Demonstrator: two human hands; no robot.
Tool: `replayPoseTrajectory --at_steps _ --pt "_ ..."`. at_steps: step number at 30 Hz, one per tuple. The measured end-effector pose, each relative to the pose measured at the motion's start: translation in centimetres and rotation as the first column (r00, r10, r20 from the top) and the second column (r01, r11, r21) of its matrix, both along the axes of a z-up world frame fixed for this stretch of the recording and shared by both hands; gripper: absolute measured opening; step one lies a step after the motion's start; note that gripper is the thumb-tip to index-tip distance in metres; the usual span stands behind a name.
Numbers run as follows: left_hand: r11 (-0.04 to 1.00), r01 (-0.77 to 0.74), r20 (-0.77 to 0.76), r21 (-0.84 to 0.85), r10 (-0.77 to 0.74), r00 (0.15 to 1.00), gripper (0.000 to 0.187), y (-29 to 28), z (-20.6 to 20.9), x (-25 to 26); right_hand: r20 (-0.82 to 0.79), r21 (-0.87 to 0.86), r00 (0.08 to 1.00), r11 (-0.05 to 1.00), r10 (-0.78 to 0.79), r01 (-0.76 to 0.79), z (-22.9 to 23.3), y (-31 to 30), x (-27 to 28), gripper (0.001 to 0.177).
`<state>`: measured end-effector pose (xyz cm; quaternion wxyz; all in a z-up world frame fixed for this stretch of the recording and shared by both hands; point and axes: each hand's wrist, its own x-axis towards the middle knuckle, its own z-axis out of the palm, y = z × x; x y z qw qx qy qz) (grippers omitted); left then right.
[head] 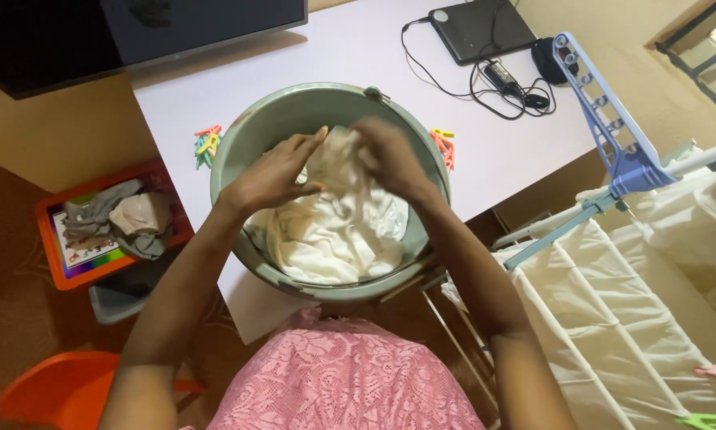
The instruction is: The person hangs white garments on a drying rack by hand, taking them one at a time from a basin and securing some with clothespins.
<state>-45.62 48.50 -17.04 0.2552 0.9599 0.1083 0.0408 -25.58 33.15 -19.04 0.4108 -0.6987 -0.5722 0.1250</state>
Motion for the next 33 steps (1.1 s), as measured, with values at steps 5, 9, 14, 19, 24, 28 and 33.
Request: replayPoseTrajectory --at_steps 5,9,14,19,24,28,33 --pt "0.999 0.027 -0.158 -0.035 -0.033 0.987 0.098 0.2 -1.2 1.3 0.163 0.245 0.943 0.938 -0.291 0.247 2.0 0.1 -0.3 0.032" --pt "0.989 0.107 -0.262 -0.098 -0.130 0.956 0.081 0.4 -3.1 0.4 0.158 0.139 0.942 0.951 -0.296 0.276 1.8 -0.1 -0.5 0.027" --pt "0.968 0.201 -0.210 -0.149 -0.230 0.950 0.055 1.1 -3.8 0.3 0.247 0.259 0.895 0.915 -0.371 0.308 2.0 -0.7 -0.8 0.029" --pt "0.966 0.193 -0.271 -0.171 -0.234 0.934 0.047 1.1 -2.7 0.1 0.164 0.136 0.961 0.970 -0.222 0.201 1.2 -0.8 -1.5 0.035" --pt "0.986 0.012 -0.298 -0.168 -0.062 0.953 0.040 0.7 -1.4 -0.2 0.395 0.018 0.916 0.998 -0.068 0.067 0.8 -0.8 -1.7 0.048" --pt "0.955 -0.295 -0.011 -0.037 0.295 0.955 0.026 1.4 -2.7 0.0 0.025 -0.120 0.816 0.812 0.577 -0.571 1.2 -0.2 -3.6 0.068" --pt "0.961 -0.275 -0.062 0.020 0.275 0.959 0.024 2.3 -4.6 -0.3 0.236 -0.367 0.582 0.626 0.778 -0.688 -1.1 -0.5 -7.1 0.048"
